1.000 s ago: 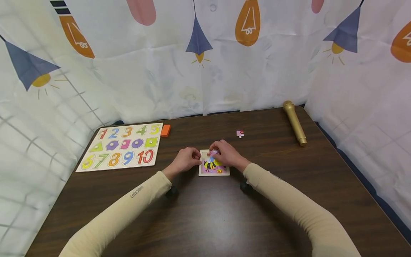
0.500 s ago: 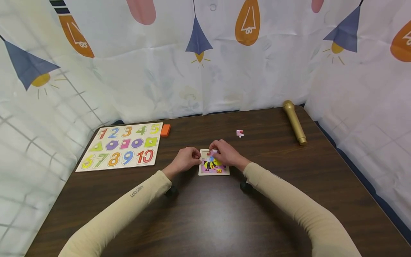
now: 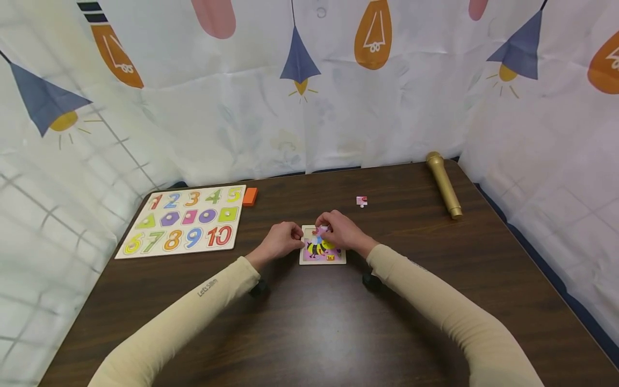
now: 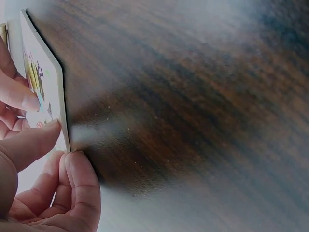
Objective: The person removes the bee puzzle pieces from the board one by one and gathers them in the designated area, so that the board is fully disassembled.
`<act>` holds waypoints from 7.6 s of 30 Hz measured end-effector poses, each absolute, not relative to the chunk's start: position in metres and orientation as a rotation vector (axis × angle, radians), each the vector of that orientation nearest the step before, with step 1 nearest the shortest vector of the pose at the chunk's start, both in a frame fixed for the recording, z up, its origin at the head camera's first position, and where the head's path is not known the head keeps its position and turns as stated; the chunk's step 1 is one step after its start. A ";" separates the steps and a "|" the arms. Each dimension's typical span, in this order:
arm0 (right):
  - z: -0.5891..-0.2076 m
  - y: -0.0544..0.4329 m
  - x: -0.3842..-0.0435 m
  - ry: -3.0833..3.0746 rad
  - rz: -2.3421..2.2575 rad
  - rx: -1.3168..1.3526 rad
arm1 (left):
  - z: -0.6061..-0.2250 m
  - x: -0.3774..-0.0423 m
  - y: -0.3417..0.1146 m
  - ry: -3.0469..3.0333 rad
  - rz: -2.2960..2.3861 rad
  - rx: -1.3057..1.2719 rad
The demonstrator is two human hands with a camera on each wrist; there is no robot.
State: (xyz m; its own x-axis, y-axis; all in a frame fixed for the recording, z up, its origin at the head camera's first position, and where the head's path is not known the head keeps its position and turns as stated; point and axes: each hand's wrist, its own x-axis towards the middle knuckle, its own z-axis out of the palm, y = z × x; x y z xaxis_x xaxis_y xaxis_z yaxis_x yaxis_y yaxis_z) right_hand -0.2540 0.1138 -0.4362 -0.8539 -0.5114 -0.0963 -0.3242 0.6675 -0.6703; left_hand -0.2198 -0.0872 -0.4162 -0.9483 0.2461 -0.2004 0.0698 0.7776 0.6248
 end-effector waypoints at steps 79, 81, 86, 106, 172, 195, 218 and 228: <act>-0.435 0.124 -0.260 2.632 -0.832 -0.787 | -0.437 -0.233 -0.086 2.639 0.866 0.797; -0.435 0.124 -0.260 2.632 -0.830 -0.793 | -0.437 -0.234 -0.085 2.637 0.859 0.786; -0.433 0.124 -0.260 2.649 -0.812 -0.797 | -0.435 -0.236 -0.082 2.619 0.857 0.761; -0.436 0.129 -0.258 2.662 -0.858 -0.802 | -0.434 -0.234 -0.082 2.633 0.852 0.761; -0.433 0.261 -0.327 2.785 -0.819 -0.350 | -0.431 -0.231 -0.080 2.616 0.881 0.714; -0.435 0.260 -0.329 2.807 -0.813 -0.390 | -0.431 -0.234 -0.081 2.612 0.866 0.712; -0.434 0.159 -0.250 2.653 -0.952 -0.775 | -0.427 -0.232 -0.072 2.644 0.872 0.728; -0.436 0.158 -0.252 2.648 -0.937 -0.780 | -0.430 -0.235 -0.067 2.664 0.828 0.807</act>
